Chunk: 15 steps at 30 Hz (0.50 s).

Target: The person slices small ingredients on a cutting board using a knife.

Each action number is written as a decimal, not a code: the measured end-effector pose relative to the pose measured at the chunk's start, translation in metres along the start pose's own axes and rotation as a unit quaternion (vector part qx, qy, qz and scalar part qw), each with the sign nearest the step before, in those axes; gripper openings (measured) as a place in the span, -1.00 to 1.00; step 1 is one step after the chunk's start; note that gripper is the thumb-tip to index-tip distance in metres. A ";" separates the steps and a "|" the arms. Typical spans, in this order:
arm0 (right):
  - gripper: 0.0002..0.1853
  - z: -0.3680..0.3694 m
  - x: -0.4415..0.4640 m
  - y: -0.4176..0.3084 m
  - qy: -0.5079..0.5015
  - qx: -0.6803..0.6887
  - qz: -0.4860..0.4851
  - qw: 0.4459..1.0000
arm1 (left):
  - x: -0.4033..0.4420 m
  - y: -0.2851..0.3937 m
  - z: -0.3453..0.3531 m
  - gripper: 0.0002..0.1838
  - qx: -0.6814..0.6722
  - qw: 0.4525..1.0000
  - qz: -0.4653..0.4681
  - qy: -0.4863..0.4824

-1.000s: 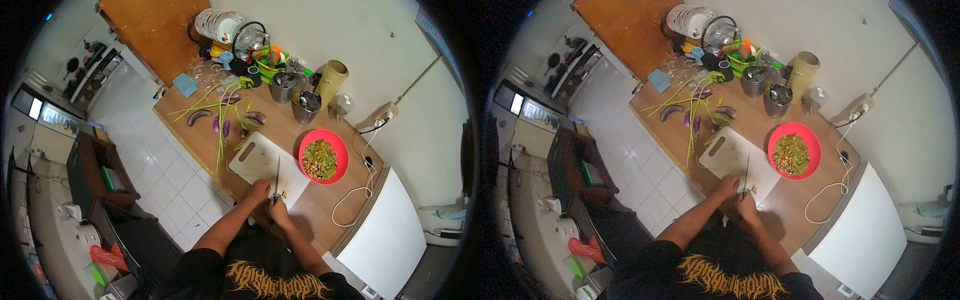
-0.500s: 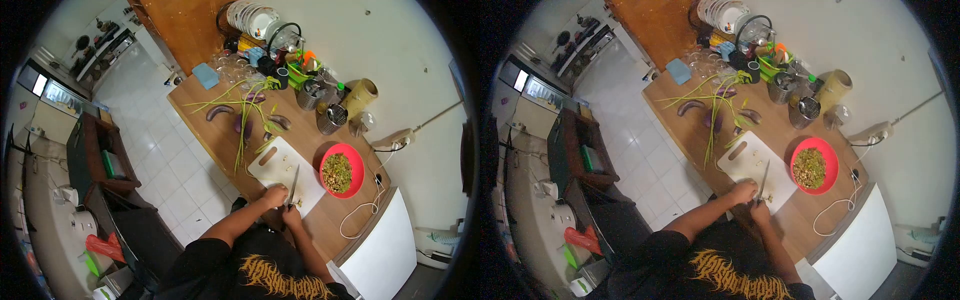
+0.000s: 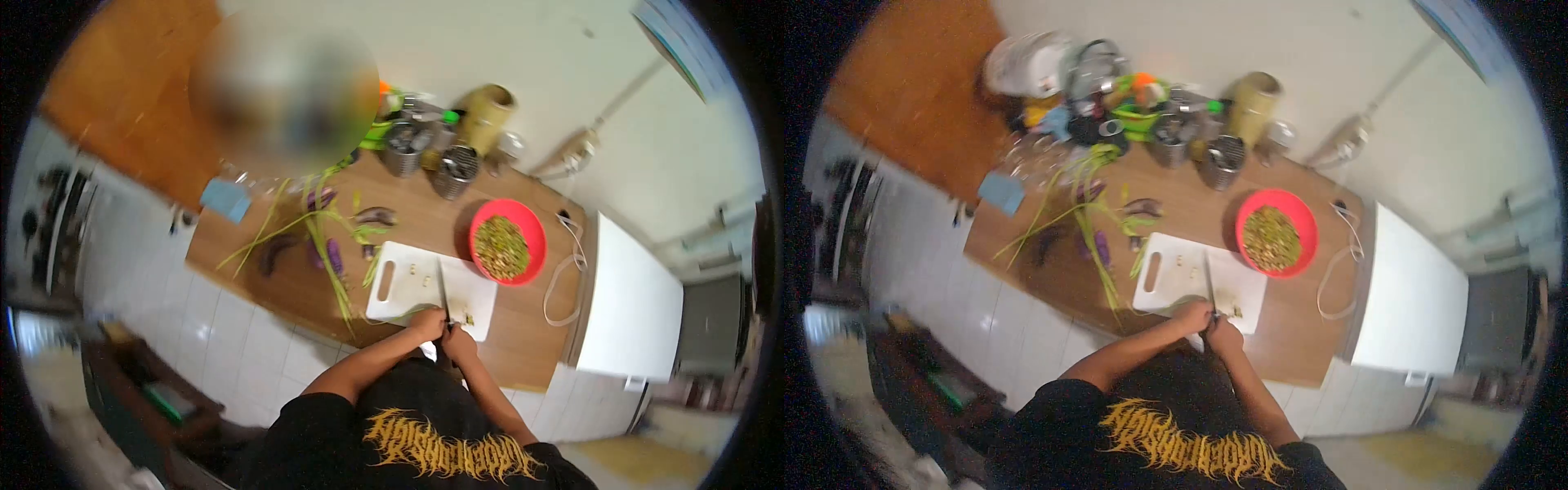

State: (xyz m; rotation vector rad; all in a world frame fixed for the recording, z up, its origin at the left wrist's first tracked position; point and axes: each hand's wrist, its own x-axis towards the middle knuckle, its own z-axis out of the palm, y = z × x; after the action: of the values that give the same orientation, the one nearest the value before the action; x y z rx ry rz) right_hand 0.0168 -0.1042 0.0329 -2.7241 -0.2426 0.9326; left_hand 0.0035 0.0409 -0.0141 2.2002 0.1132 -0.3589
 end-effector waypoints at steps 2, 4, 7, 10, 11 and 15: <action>-0.54 -0.003 -0.009 -0.005 0.028 0.033 0.040 0.998 | 0.007 -0.023 0.010 -0.80 -0.019 0.997 0.073 0.013; -0.60 -0.004 -0.017 -0.006 0.064 0.067 0.031 0.995 | 0.006 -0.023 0.001 -0.83 -0.045 0.996 0.080 -0.004; -0.67 0.016 -0.030 0.001 0.132 0.123 0.040 0.983 | 0.012 -0.043 0.011 -0.88 -0.232 0.972 0.035 0.004; -0.71 0.038 -0.040 -0.002 0.156 0.151 0.047 0.975 | 0.005 -0.042 -0.003 -0.90 -0.332 0.942 -0.037 0.004; -0.70 0.047 -0.042 -0.002 0.163 0.167 0.048 0.971 | 0.004 -0.041 -0.011 -0.90 -0.331 0.943 -0.034 -0.010; -0.68 0.057 -0.048 -0.006 0.163 0.200 0.079 0.963 | -0.010 -0.039 -0.035 -0.88 -0.258 0.966 -0.001 0.002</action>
State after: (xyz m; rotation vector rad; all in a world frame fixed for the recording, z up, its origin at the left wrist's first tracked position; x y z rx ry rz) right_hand -0.0560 -0.0998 0.0188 -2.4839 0.2071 0.4844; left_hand -0.0063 0.0930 -0.0213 1.6854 0.1880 -0.2874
